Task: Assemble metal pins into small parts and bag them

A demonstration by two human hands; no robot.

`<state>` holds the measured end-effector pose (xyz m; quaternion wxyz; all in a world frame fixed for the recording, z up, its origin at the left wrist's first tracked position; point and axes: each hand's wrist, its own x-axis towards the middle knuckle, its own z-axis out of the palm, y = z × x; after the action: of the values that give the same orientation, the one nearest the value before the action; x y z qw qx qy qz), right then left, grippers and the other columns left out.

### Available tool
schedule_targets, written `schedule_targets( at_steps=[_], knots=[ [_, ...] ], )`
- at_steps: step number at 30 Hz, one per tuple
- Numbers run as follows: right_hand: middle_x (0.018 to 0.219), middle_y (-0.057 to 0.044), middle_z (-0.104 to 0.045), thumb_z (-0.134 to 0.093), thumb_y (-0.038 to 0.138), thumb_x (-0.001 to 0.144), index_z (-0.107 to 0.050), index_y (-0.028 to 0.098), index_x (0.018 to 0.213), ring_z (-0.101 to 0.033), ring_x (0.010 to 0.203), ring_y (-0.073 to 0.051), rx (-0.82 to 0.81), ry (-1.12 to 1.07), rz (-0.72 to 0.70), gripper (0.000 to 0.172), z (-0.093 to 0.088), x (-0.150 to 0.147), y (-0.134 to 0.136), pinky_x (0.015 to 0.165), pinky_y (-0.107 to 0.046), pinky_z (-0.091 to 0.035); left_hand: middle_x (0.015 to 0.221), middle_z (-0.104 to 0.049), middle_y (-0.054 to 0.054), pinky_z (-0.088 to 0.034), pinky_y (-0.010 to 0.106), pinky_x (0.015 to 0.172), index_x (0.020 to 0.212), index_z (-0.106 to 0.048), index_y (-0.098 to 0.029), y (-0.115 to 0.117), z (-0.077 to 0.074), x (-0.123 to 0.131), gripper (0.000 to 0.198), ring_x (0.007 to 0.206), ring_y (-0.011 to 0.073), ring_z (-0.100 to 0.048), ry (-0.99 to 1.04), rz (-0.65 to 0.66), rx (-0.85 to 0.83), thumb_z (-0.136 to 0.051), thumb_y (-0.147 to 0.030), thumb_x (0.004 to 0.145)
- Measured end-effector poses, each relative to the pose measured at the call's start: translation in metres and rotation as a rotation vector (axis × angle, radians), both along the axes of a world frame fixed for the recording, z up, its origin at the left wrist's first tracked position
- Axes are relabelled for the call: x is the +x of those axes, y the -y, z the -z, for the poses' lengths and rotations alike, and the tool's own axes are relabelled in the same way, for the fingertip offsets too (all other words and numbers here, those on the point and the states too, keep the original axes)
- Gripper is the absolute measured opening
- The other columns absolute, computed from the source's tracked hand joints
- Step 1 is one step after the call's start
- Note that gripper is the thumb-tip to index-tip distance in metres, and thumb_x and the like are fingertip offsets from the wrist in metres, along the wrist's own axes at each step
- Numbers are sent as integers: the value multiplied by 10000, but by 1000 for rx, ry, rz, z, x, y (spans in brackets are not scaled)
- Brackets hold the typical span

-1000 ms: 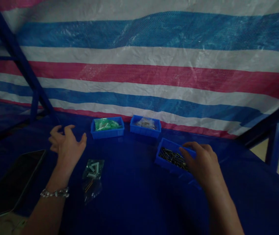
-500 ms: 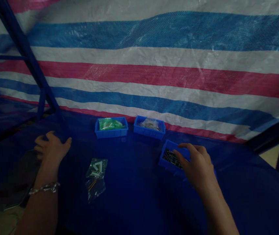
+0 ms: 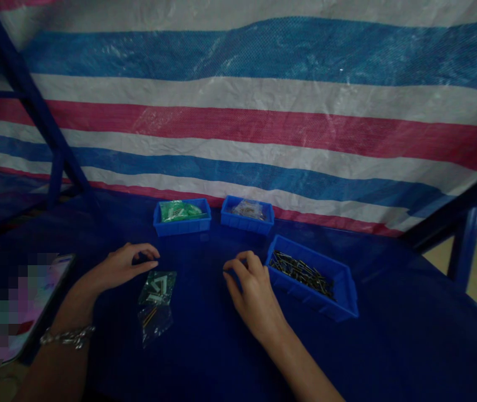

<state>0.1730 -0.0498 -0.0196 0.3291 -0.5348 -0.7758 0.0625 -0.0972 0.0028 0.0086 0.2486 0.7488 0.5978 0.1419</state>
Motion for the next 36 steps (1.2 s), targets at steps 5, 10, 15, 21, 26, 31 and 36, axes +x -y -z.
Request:
schedule_targets(
  at_steps=[5, 10, 15, 21, 26, 31, 36],
  knots=[
    [920, -72, -477, -452, 176, 810, -545, 198, 895, -508, 867, -197, -37, -3, -49, 129, 5, -1, -2, 738, -363, -430, 722, -633, 17, -368, 255, 600, 861, -600, -175, -1, 6, -2, 275, 685, 174, -558, 69, 57, -104, -565, -371, 672],
    [914, -69, -482, -454, 177, 807, -543, 198, 897, -507, 865, -193, -53, -28, -73, 128, 6, -2, -2, 742, -357, -428, 582, -600, 1, -364, 231, 532, 822, -573, -139, -4, 11, 3, 225, 576, 150, -552, 153, 119, -171, -571, -305, 671],
    [896, -57, -517, -455, 208, 812, -553, 194, 906, -522, 841, -177, -110, -114, -94, 136, 3, -4, -2, 748, -330, -423, 672, -599, 14, -406, 238, 586, 809, -552, -144, -1, 9, 24, 161, 639, 136, -564, 386, 85, -5, -537, -277, 719],
    [766, -17, -573, -501, 347, 793, -549, 188, 993, -524, 656, -125, -332, -409, -172, 260, 0, -11, -2, 601, -253, -421, 721, -566, 12, -427, 220, 537, 808, -528, -138, 8, 10, 59, 165, 625, 112, -540, 685, 96, -58, -559, -269, 711],
    [612, -1, -572, -527, 421, 758, -559, 146, 796, -475, 473, -82, -657, -686, -371, 280, 5, -19, -2, 462, -220, -375, 716, -540, -5, -412, 207, 481, 800, -520, -135, 14, 10, 71, 219, 529, 76, -495, 825, 92, -156, -603, -304, 688],
    [564, 2, -585, -574, 429, 718, -543, 136, 694, -470, 400, -65, -787, -851, -400, 296, 5, -22, -2, 396, -196, -310, 699, -538, -11, -388, 201, 461, 829, -530, -135, 16, 8, 71, 242, 490, 62, -470, 853, 117, -182, -593, -335, 708],
    [560, 1, -597, -588, 401, 719, -549, 129, 704, -490, 397, -63, -811, -935, -373, 276, 6, -20, -1, 396, -186, -299, 636, -533, -15, -346, 196, 465, 840, -539, -128, 13, 9, 69, 227, 514, 75, -500, 840, 124, -119, -548, -337, 752]
  ],
)
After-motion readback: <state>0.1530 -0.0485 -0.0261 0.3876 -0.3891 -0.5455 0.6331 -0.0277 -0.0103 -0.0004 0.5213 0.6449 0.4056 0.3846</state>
